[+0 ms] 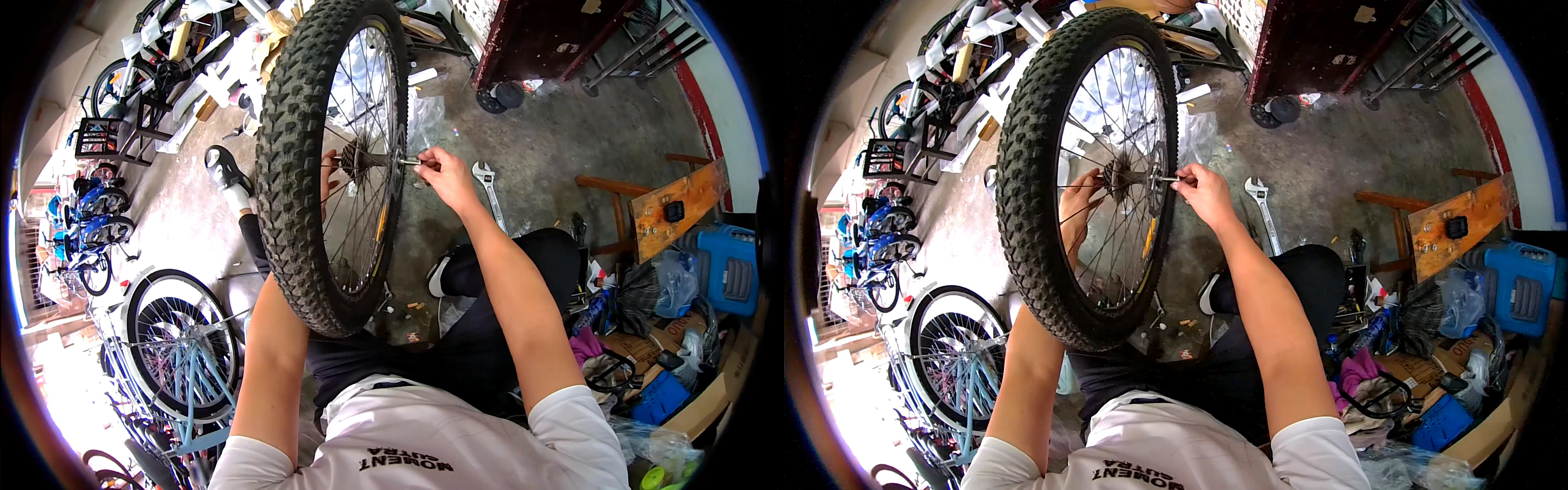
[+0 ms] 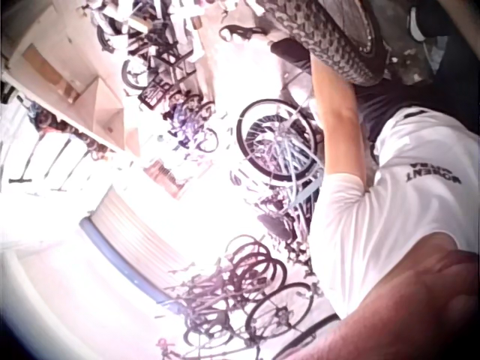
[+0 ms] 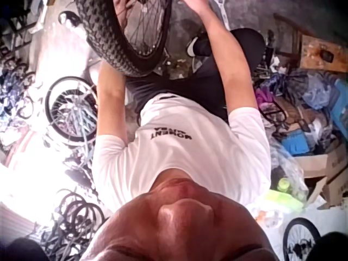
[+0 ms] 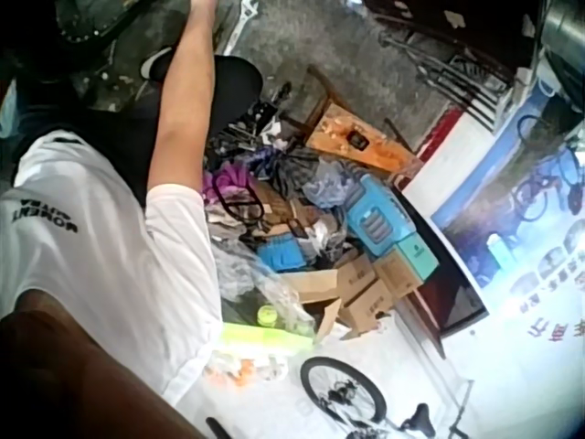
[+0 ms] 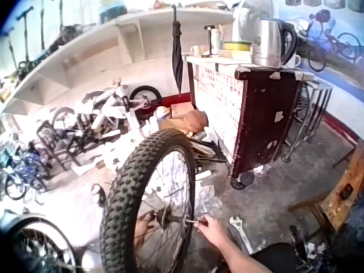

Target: The person sits on the floor and works on a bicycle wheel, using a small tool to turn components on the hub and then using a pair of pliers to adjust the spokes.

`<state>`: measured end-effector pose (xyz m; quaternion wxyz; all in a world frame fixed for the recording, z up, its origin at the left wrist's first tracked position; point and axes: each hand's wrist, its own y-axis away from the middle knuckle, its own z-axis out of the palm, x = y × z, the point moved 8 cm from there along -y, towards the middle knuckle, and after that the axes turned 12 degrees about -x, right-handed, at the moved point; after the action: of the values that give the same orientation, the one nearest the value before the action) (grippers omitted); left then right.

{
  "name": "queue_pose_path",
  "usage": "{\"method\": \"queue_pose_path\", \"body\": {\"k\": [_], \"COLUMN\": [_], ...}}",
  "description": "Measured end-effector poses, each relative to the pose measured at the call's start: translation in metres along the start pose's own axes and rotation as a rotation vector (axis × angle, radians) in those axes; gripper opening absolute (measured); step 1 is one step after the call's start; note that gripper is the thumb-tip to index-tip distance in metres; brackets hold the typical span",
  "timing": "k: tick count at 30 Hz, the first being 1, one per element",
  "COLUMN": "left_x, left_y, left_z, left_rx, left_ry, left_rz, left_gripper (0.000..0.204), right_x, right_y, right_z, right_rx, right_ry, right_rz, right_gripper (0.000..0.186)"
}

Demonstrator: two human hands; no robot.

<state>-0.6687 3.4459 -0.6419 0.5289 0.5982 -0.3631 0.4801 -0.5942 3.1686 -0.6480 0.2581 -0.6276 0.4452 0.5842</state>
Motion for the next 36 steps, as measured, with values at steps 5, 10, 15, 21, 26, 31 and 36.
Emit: {"method": "queue_pose_path", "body": {"k": [5, 10, 15, 21, 26, 31, 36], "left_x": [-0.007, -0.014, -0.029, -0.026, -0.029, -0.032, -0.033], "left_y": [-0.004, -0.005, -0.006, -0.011, 0.004, 0.007, 0.007], "left_z": [-0.016, -0.015, -0.030, -0.022, -0.030, -0.029, -0.029], "left_rx": [0.110, 0.118, 0.160, 0.193, 0.196, 0.191, 0.184], "left_ry": [-0.081, -0.103, -0.112, -0.148, -0.124, -0.111, -0.105], "left_rz": [-0.069, -0.175, -0.145, -0.221, -0.214, -0.211, -0.210], "left_gripper": [0.028, 0.029, 0.027, 0.031, 0.031, 0.031, 0.031], "right_x": [-0.011, -0.012, -0.020, -0.015, -0.018, -0.018, -0.005], "right_y": [0.002, 0.006, 0.007, 0.005, 0.006, 0.005, 0.004], "right_z": [0.003, 0.005, 0.006, 0.002, 0.003, 0.001, -0.004], "right_rx": [-0.006, -0.032, 0.005, 0.022, 0.029, 0.045, 0.037], "right_ry": [0.110, 0.145, 0.198, 0.192, 0.251, 0.254, 0.106], "right_rz": [-0.038, -0.046, -0.047, -0.094, -0.129, -0.176, -0.135], "right_gripper": [0.027, 0.028, 0.028, 0.026, 0.025, 0.024, 0.025]}}
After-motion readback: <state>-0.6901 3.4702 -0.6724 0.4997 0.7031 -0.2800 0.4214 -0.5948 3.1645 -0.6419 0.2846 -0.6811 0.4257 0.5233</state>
